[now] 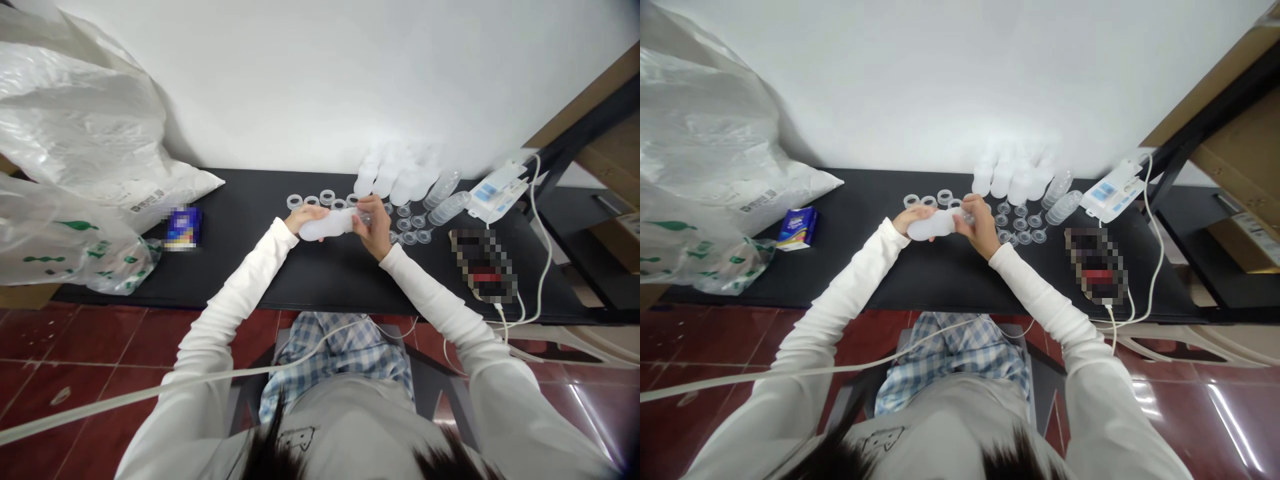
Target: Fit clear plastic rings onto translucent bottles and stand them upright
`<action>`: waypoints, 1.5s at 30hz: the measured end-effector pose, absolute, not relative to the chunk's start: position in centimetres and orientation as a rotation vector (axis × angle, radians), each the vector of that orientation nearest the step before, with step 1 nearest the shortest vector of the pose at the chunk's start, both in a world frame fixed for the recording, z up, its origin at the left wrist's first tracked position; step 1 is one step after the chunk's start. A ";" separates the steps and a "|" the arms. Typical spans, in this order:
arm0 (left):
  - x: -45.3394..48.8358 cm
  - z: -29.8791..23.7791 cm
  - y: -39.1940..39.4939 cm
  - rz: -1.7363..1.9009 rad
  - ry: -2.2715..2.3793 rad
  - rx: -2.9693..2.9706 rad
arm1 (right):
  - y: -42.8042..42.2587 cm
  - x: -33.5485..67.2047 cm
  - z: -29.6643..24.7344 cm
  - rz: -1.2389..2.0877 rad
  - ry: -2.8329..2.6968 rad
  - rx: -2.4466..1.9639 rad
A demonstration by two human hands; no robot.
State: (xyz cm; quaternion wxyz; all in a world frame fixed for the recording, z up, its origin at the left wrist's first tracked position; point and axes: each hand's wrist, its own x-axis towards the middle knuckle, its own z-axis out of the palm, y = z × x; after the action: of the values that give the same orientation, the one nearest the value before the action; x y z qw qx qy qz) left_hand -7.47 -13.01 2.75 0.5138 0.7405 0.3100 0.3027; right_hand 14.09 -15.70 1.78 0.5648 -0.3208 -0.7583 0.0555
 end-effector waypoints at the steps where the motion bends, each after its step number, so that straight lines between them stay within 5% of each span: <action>1: -7.5 2.7 -13.0 0.697 0.740 1.768 | -15.8 13.8 1.8 0.113 -1.774 -0.796; 10: -6.5 2.7 -14.4 1.247 1.115 2.386 | -16.3 12.0 4.6 0.181 -1.644 -1.329; 17: -7.6 2.5 -13.8 1.094 1.178 2.913 | -16.6 12.5 5.6 0.267 -1.668 -1.508; 25: -7.2 1.8 -13.8 1.189 1.194 2.824 | -16.8 13.5 5.1 -0.096 -1.924 -1.345; 33: -7.2 1.3 -13.2 1.080 1.201 2.883 | -16.2 13.4 4.8 0.272 -1.749 -1.464; 45: -10.3 0.4 -10.3 1.747 1.899 1.894 | -19.2 14.7 4.5 -0.053 -2.048 -1.361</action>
State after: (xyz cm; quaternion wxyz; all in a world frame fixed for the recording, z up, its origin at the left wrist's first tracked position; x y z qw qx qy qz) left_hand -10.27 -10.25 0.37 -0.0296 0.5915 0.5929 0.5456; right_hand 14.73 -19.22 4.53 0.3346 -0.5215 -0.7847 -0.0202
